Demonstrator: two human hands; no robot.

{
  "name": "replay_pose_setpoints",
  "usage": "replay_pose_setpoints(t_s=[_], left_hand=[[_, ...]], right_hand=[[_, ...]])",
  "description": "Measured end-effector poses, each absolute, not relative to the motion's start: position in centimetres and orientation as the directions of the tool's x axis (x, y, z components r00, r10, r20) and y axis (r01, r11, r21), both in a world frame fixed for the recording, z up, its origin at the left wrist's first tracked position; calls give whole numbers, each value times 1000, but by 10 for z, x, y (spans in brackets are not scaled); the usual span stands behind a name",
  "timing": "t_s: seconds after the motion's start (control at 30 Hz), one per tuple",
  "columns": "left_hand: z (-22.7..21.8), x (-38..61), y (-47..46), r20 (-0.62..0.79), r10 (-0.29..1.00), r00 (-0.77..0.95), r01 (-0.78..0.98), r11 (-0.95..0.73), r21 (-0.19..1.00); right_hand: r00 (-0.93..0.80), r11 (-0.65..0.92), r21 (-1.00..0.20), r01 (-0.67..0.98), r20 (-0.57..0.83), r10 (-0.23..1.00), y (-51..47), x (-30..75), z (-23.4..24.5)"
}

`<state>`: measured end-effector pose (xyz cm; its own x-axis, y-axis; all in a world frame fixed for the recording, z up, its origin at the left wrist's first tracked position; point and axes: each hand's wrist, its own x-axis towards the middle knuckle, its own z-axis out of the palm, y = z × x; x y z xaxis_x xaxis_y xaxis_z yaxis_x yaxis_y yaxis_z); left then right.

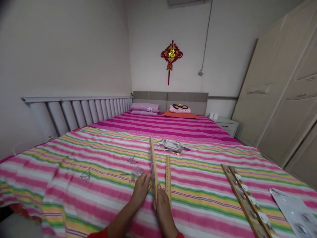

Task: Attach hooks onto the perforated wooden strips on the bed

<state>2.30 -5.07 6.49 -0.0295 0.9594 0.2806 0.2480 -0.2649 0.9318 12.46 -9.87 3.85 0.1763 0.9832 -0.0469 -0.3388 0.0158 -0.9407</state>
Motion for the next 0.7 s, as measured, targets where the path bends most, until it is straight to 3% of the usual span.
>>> replay_pose_setpoints(t_s=[0.23, 0.47, 0.57, 0.7], left_hand=[[57, -4, -10, 246, 965, 89, 321, -262, 910], [73, -16, 24, 392, 918, -59, 491, -316, 812], [81, 1, 28, 314, 940, -137, 454, -222, 863], [79, 31, 24, 176, 957, -232, 378, -78, 922]], right_hand=[[125, -125, -950, -286, -166, 978, -88, 129, 44], [150, -131, -960, -246, -171, 974, -93, 138, 41], [188, -127, -971, -201, -166, 968, -93, 134, 31], [243, -25, -996, -84, -45, 969, -94, 128, 22]])
